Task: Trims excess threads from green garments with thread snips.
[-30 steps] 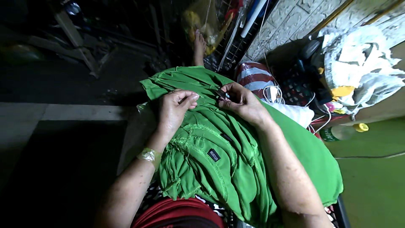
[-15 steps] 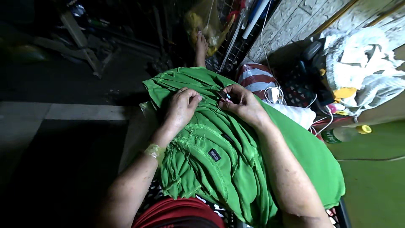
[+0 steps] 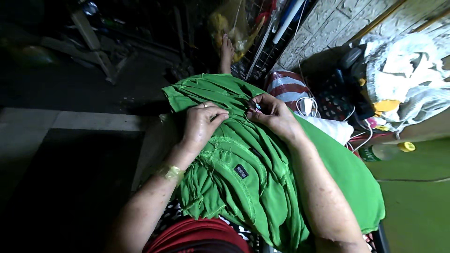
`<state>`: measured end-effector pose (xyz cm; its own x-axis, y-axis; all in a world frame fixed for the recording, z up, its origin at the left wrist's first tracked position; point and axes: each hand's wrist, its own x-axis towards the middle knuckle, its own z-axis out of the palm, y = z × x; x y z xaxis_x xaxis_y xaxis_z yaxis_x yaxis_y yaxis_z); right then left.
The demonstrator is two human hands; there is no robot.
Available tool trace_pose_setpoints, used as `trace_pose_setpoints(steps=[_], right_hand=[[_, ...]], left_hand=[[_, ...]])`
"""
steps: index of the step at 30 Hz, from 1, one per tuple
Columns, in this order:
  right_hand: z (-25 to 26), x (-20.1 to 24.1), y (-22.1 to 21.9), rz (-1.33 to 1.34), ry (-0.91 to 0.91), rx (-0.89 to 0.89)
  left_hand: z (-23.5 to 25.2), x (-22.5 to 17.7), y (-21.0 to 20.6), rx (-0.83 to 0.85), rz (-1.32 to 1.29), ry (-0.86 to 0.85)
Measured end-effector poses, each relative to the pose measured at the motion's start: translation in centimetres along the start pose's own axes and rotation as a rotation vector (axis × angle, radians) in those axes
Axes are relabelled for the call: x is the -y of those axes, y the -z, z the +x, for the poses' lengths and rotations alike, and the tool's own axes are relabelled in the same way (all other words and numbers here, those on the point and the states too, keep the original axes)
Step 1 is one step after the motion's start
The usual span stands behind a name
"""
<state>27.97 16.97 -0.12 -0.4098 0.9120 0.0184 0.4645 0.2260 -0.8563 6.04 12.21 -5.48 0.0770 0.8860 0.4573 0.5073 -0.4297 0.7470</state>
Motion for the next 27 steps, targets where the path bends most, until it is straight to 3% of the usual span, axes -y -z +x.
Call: trace_pose_setpoints(steps=[4,7,11,16,22,27], right_hand=[[0.0,0.0,-0.1,-0.006,-0.003,-0.01],[0.0,0.0,-0.1,0.007,-0.006,-0.012],[0.0,0.0,-0.1,-0.018,0.002,-0.008],[0.0,0.0,0.1,-0.056,0.03,0.024],[0.0,-0.1,0.0,-0.036,0.029,0.005],[-0.5,1.4,-0.2,0.017,0.044,-0.054]], left_hand=[[0.8,-0.2,-0.2,0.081,0.174,-0.122],[0.9,-0.2,0.1,0.162,0.12,-0.004],[1.2,1.7,0.3,0.232,-0.173,0.233],[1.5,3.6,0.4,0.13,-0.686,0.318],[1.1,2.0,0.6,0.014,-0.83,0.453],[1.6,0.2,2.3,-0.047,-1.329,0.645]])
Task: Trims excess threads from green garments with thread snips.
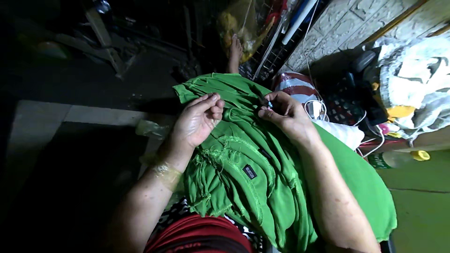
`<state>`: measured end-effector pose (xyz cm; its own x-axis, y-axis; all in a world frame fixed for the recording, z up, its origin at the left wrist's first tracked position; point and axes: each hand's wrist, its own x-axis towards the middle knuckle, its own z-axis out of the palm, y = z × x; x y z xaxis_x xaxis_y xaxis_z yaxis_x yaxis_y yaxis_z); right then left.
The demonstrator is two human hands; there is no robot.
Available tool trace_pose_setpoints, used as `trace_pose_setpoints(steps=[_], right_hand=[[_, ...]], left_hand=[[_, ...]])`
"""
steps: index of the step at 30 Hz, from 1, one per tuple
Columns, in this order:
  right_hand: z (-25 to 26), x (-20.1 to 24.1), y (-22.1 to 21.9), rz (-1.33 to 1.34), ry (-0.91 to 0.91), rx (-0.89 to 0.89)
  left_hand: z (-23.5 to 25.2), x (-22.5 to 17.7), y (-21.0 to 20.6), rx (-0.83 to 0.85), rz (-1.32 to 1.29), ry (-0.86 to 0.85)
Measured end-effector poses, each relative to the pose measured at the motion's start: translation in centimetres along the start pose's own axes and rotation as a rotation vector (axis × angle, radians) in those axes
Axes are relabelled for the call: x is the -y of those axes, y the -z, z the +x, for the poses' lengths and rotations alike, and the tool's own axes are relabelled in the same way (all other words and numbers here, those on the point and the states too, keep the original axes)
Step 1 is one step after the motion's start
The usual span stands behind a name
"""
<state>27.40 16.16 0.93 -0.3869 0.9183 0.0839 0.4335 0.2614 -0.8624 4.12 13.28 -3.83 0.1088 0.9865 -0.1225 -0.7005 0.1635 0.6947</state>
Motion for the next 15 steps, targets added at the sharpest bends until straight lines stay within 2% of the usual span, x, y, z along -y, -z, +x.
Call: trace_pose_setpoints(steps=[3,7,9,11,13,15], right_hand=[[-0.3,2.2,-0.6,0.015,0.024,-0.024],[0.0,4.9,-1.5,0.045,0.002,0.124],[0.2,6.8,-2.5,0.193,-0.107,0.208],[0.4,8.5,-4.2,0.359,-0.258,0.208],[3.2,5.2,-6.5,0.584,-0.214,0.305],[6.8,-3.4,-10.6,0.78,0.037,0.51]], left_hand=[[-0.6,-0.6,0.5,0.151,-0.209,0.0],[-1.7,-1.5,0.7,0.331,-0.28,0.001],[-2.3,-2.0,-0.3,0.4,-0.341,0.046],[-3.4,-2.7,-1.8,0.496,-0.416,0.091],[-4.5,-3.8,-3.7,0.568,-0.441,0.09],[-5.3,-4.8,-5.3,0.645,-0.477,0.06]])
